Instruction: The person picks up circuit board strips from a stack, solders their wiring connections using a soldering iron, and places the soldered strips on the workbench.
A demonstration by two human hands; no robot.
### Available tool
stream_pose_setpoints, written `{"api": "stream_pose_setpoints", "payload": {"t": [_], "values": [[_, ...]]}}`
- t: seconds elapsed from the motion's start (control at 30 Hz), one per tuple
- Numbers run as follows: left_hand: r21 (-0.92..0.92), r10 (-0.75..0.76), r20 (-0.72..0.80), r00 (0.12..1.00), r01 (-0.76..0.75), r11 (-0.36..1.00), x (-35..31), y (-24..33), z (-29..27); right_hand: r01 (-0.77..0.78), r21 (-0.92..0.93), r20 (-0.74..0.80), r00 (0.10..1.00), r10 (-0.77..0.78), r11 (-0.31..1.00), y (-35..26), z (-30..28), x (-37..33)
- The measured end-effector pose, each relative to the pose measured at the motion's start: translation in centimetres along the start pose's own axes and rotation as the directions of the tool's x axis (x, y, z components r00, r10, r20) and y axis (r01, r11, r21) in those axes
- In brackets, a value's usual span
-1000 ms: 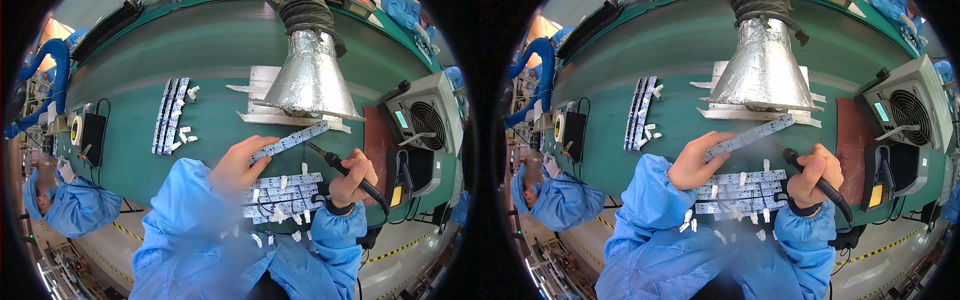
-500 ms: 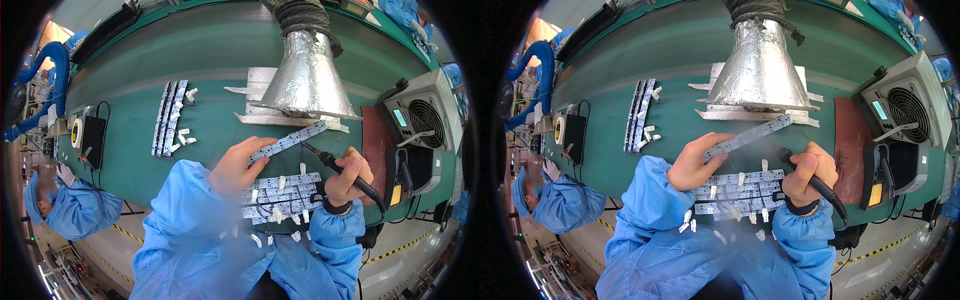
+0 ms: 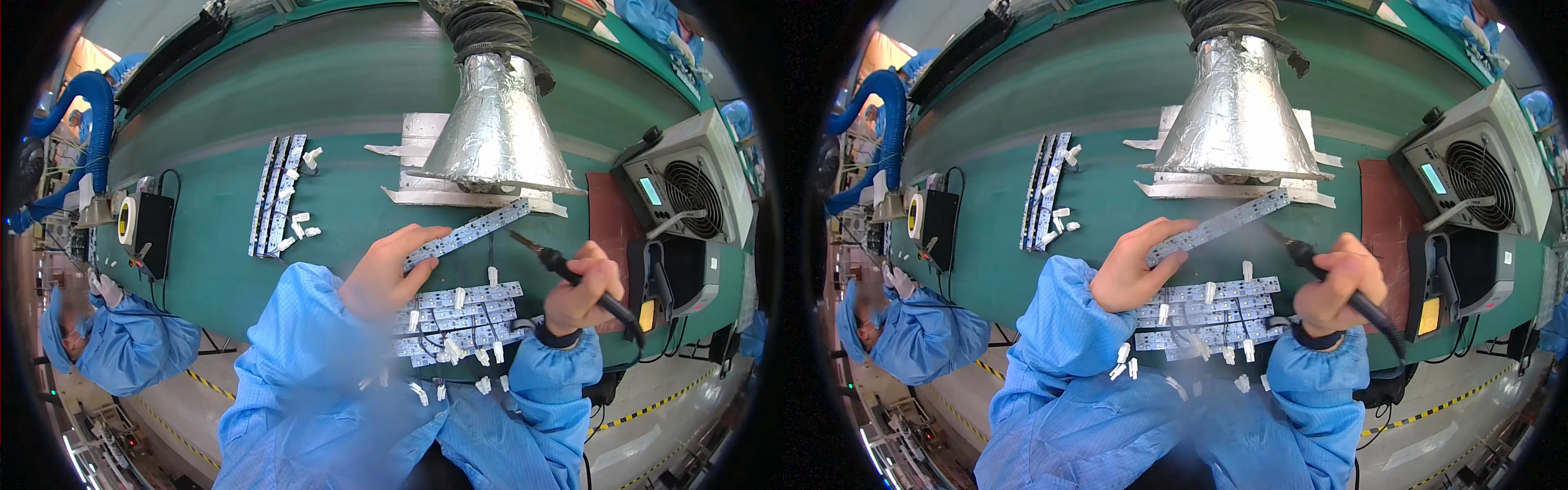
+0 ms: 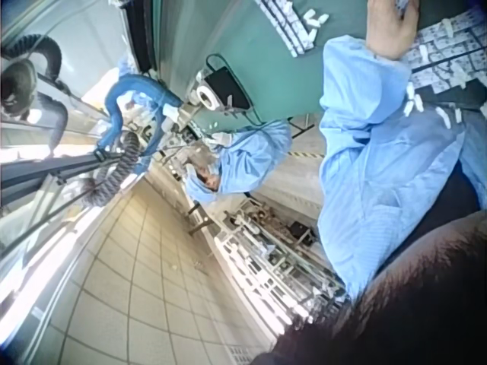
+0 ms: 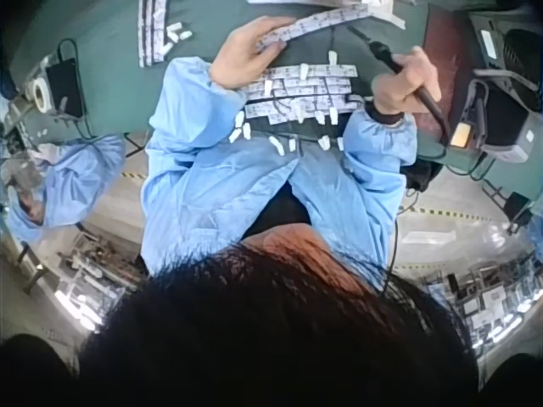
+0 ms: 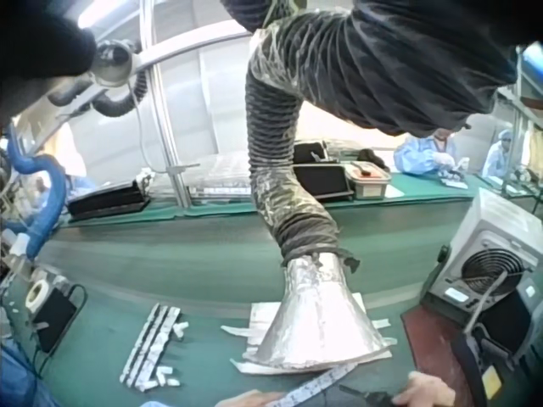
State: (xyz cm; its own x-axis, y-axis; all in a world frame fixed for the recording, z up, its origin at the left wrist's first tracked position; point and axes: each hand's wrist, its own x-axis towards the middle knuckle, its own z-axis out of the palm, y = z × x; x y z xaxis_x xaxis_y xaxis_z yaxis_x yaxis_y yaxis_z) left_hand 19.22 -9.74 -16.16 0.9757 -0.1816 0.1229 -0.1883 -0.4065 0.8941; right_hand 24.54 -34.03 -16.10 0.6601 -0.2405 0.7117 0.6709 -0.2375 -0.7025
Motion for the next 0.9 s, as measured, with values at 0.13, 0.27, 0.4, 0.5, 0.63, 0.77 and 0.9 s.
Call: {"api": "stream_pose_setpoints", "payload": {"t": [0.13,0.27,0.4,0.5,0.63,0.77,0.9], "values": [[-0.004,-0.02,0.028,0.999,0.02,1.0,0.2,0.3,-1.4,-0.026,0.027,-0.191,0.981,0.03,0.999,1.4,-1.9,1.4],[-0.025,-0.083,0.06,0.995,0.085,0.996,-0.1,0.3,-3.2,-0.074,0.031,-0.185,0.98,0.078,0.997,1.4,-1.7,1.5],[0.092,-0.051,0.035,0.998,0.048,0.995,-0.2,0.4,-3.6,-0.075,-0.022,-0.07,0.995,0.073,0.997,1.1,-0.9,0.7],[0.14,-0.015,0.026,1.0,0.011,0.99,-0.1,0.5,-3.4,-0.059,-0.07,-0.056,0.997,0.055,0.996,1.2,-0.7,0.4],[0.181,0.0,0.018,1.0,-0.003,0.984,-0.2,0.7,-3.3,-0.034,-0.136,-0.042,0.999,0.028,0.99,1.5,-0.6,0.2],[0.191,-0.016,0.014,1.0,0.013,0.982,-0.2,0.8,-3.3,-0.014,-0.136,0.015,1.0,0.016,0.991,1.1,-0.3,0.3],[0.197,-0.004,0.007,1.0,0.003,0.98,-0.2,0.8,-3.2,-0.016,-0.114,0.042,0.999,0.021,0.993,1.0,-0.1,0.4]]}}
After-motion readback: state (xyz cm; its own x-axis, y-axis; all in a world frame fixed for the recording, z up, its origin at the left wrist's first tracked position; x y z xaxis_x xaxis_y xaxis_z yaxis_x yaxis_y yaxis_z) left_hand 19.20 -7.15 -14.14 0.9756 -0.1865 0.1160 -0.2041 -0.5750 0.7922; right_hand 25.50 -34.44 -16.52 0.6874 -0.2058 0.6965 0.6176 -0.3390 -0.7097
